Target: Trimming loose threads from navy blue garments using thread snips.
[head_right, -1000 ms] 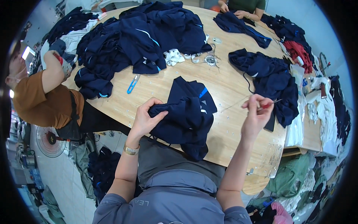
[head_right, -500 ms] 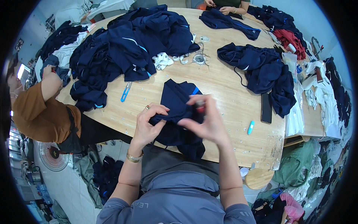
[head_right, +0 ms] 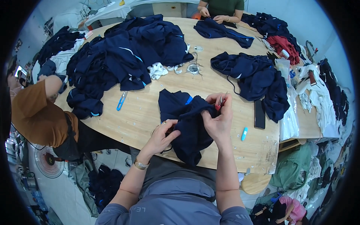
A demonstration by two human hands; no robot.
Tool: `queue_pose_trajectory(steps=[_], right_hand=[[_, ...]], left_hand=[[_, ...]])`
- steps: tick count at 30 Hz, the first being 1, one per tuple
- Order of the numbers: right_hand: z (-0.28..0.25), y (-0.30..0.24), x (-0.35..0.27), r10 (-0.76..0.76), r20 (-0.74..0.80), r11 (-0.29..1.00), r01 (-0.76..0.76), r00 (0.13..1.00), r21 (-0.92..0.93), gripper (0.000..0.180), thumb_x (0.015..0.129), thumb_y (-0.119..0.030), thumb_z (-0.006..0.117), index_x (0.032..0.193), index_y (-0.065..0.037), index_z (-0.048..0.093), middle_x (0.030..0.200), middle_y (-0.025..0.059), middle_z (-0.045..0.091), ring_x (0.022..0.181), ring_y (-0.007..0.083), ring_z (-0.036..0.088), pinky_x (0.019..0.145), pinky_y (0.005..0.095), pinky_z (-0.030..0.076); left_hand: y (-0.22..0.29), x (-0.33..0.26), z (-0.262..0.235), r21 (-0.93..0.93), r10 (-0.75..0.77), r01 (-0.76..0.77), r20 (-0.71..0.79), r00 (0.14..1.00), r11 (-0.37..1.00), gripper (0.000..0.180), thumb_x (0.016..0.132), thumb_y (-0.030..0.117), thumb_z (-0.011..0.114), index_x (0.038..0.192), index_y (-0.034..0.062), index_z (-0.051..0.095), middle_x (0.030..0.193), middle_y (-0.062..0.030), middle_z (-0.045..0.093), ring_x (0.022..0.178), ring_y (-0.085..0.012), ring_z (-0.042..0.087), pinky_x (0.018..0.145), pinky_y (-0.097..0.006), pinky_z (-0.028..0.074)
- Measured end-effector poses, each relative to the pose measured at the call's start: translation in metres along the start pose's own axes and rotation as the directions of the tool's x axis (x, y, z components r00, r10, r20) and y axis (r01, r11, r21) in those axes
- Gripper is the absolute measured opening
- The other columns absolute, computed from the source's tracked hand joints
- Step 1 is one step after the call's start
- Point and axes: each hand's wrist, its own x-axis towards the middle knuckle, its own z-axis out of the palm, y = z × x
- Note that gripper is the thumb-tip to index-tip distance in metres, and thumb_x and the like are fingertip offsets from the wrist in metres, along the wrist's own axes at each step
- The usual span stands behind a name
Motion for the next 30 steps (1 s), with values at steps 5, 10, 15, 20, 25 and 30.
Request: queue_pose_trajectory(steps=[5, 10, 15, 20, 25, 30], right_hand=[[0.003, -0.006, 0.006, 0.024, -0.016, 0.987, -0.021, 1.0, 0.158, 0.038, 0.066, 0.014, 0.058, 0.081, -0.007, 0.029, 0.081, 0.009, 0.05, 0.071, 0.013, 0.049, 0.069, 0.0225, 0.042], [-0.012, -0.031, 0.001, -0.098, -0.161, 0.969, 0.131, 0.982, 0.211, 0.043, 0.068, 0.013, 0.061, 0.084, -0.008, 0.028, 0.082, 0.0102, 0.051, 0.072, 0.0112, 0.051, 0.068, 0.0216, 0.042], [-0.036, -0.047, -0.01, -0.152, -0.219, 0.944, 0.207, 0.964, 0.256, 0.045, 0.069, 0.012, 0.063, 0.087, -0.009, 0.028, 0.083, 0.0116, 0.048, 0.072, 0.0103, 0.049, 0.068, 0.0202, 0.042], [-0.039, -0.001, -0.012, -0.045, -0.298, 0.999, 0.046, 0.953, -0.006, 0.038, 0.071, 0.006, 0.065, 0.085, -0.007, 0.032, 0.079, 0.0059, 0.044, 0.072, 0.0101, 0.047, 0.064, 0.0222, 0.04], [-0.071, 0.098, -0.053, 0.099, -0.092, 0.794, -0.134, 0.991, -0.593, 0.024, 0.078, -0.006, 0.063, 0.085, -0.002, 0.04, 0.07, 0.0095, 0.052, 0.061, 0.0171, 0.052, 0.059, 0.0302, 0.043], [-0.079, 0.098, -0.06, 0.245, -0.169, 0.831, -0.297, 0.955, -0.47, 0.021, 0.08, -0.003, 0.061, 0.087, -0.002, 0.041, 0.07, 0.007, 0.055, 0.061, 0.0147, 0.056, 0.058, 0.0273, 0.045]], left_hand=[[0.007, 0.014, 0.024, 0.187, 0.095, -0.059, -0.189, 0.977, 0.981, 0.071, 0.067, 0.013, 0.075, 0.126, 0.0056, 0.036, 0.113, -0.021, 0.046, 0.107, -0.0355, 0.047, 0.09, -0.039, 0.041], [0.0, 0.019, -0.007, 0.146, 0.116, -0.069, -0.345, 0.931, 0.987, 0.051, 0.061, -0.002, 0.069, 0.107, 0.0048, 0.048, 0.113, -0.019, 0.049, 0.103, -0.0339, 0.052, 0.088, -0.038, 0.043], [0.052, 0.013, -0.062, 0.451, 0.533, -0.289, -0.655, 0.535, 0.844, 0.038, 0.065, 0.002, 0.072, 0.095, 0.0034, 0.049, 0.111, -0.0183, 0.05, 0.101, -0.0211, 0.052, 0.086, -0.031, 0.043], [0.067, 0.021, -0.064, 0.402, 0.344, -0.188, -0.363, 0.866, 0.896, 0.038, 0.062, 0.003, 0.072, 0.096, 0.0058, 0.055, 0.109, -0.0132, 0.054, 0.103, -0.0285, 0.052, 0.088, -0.036, 0.043], [0.027, 0.003, -0.051, 0.408, 0.151, -0.074, -0.159, 0.976, 0.91, 0.035, 0.067, 0.019, 0.076, 0.095, 0.0051, 0.059, 0.094, -0.0121, 0.06, 0.097, -0.0299, 0.056, 0.081, -0.034, 0.046], [-0.002, -0.025, -0.056, 0.218, -0.143, 0.254, -0.424, 0.894, 0.942, 0.016, 0.078, 0.012, 0.067, 0.088, 0.0011, 0.061, 0.078, -0.0095, 0.064, 0.069, -0.0183, 0.059, 0.063, -0.026, 0.046]])
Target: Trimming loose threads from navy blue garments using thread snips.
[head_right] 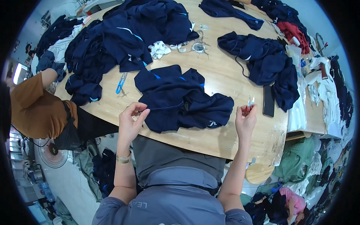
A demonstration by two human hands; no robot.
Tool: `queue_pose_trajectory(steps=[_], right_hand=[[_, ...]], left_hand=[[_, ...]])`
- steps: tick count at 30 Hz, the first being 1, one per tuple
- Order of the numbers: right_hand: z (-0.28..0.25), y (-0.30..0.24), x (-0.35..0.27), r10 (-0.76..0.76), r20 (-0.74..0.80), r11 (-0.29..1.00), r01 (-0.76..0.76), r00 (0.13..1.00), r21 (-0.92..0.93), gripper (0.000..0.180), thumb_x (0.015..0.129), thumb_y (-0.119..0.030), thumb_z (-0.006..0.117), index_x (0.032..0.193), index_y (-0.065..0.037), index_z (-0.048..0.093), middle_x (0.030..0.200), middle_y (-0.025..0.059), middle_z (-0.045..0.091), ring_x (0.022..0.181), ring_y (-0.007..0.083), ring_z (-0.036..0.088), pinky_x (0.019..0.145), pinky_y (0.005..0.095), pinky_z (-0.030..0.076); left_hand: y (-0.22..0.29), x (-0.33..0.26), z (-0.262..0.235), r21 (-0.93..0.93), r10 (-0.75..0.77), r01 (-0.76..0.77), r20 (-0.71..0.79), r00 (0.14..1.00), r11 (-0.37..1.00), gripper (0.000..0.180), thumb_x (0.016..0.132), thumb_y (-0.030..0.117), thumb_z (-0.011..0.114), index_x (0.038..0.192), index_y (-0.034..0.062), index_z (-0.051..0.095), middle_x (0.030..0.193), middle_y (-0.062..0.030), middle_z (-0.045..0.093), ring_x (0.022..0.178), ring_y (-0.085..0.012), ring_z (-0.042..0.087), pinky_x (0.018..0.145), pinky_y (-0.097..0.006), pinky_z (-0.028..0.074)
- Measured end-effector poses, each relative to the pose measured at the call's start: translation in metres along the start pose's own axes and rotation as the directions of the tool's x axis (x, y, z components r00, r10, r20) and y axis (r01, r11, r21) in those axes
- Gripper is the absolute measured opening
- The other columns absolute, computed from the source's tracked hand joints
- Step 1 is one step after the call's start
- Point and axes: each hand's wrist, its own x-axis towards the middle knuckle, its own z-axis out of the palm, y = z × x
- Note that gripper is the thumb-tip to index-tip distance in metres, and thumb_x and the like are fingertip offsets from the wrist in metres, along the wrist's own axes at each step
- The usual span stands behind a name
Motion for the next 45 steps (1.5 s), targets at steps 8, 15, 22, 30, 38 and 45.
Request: queue_pose_trajectory(steps=[8, 15, 22, 30, 38, 45], right_hand=[[0.069, -0.048, 0.01, -0.127, 0.305, 0.977, 0.065, 0.944, 0.205, 0.025, 0.079, -0.004, 0.062, 0.091, -0.002, 0.04, 0.077, 0.0128, 0.058, 0.073, 0.0242, 0.061, 0.067, 0.032, 0.047], [0.125, -0.036, -0.002, -0.451, 0.526, 0.862, 0.504, 0.721, 0.049, 0.035, 0.068, -0.006, 0.067, 0.089, -0.003, 0.039, 0.078, 0.019, 0.048, 0.077, 0.0387, 0.051, 0.065, 0.0429, 0.041], [0.13, -0.021, 0.0, -0.486, 0.426, 0.838, 0.546, 0.763, -0.023, 0.029, 0.069, 0.002, 0.057, 0.092, -0.002, 0.041, 0.081, 0.0195, 0.048, 0.078, 0.0389, 0.051, 0.067, 0.0435, 0.041], [0.089, -0.046, 0.015, -0.272, 0.359, 0.896, 0.099, 0.893, 0.432, 0.031, 0.067, 0.013, 0.039, 0.094, -0.003, 0.04, 0.079, 0.0049, 0.048, 0.072, 0.0126, 0.045, 0.071, 0.0244, 0.038], [0.056, -0.083, -0.001, -0.291, 0.21, 0.857, 0.157, 0.934, 0.491, 0.049, 0.069, 0.008, 0.044, 0.117, 0.002, 0.04, 0.089, 0.0068, 0.049, 0.085, 0.0158, 0.05, 0.079, 0.0261, 0.041], [0.064, -0.149, 0.014, -0.395, 0.334, 0.741, 0.082, 0.856, 0.666, 0.026, 0.069, 0.008, 0.046, 0.093, 0.0, 0.044, 0.08, 0.006, 0.054, 0.07, 0.0126, 0.049, 0.064, 0.0235, 0.04]], left_hand=[[-0.007, -0.026, 0.07, -0.198, -0.247, 0.264, 0.102, 0.963, 0.944, 0.015, 0.079, 0.012, 0.067, 0.081, 0.003, 0.056, 0.069, -0.0043, 0.057, 0.062, -0.0105, 0.054, 0.057, -0.023, 0.045], [-0.038, -0.047, 0.121, 0.398, -0.028, 0.031, -0.013, 1.0, 0.917, 0.046, 0.069, 0.008, 0.066, 0.107, 0.0004, 0.041, 0.103, -0.0204, 0.046, 0.093, -0.0352, 0.05, 0.074, -0.039, 0.048], [-0.052, -0.038, 0.103, 0.346, -0.108, 0.109, -0.023, 0.994, 0.932, 0.015, 0.077, 0.014, 0.056, 0.082, 0.0002, 0.058, 0.082, -0.0125, 0.058, 0.081, -0.0272, 0.057, 0.07, -0.034, 0.049], [-0.041, 0.007, 0.018, -0.868, -0.274, 0.497, 0.484, 0.831, -0.026, 0.03, 0.088, 0.015, 0.047, 0.113, -0.0006, 0.05, 0.104, -0.0037, 0.059, 0.09, -0.0131, 0.058, 0.081, -0.027, 0.046], [-0.004, 0.03, 0.023, -0.034, 0.103, -0.107, -0.083, 0.991, 0.994, 0.038, 0.077, 0.021, 0.067, 0.107, 0.0054, 0.052, 0.099, -0.0157, 0.057, 0.094, -0.0289, 0.056, 0.08, -0.038, 0.044], [0.021, 0.021, 0.033, -0.023, 0.33, -0.329, 0.076, 0.941, 0.944, 0.037, 0.073, 0.014, 0.072, 0.104, -0.0003, 0.058, 0.095, -0.0087, 0.063, 0.084, -0.0226, 0.06, 0.074, -0.034, 0.047]])
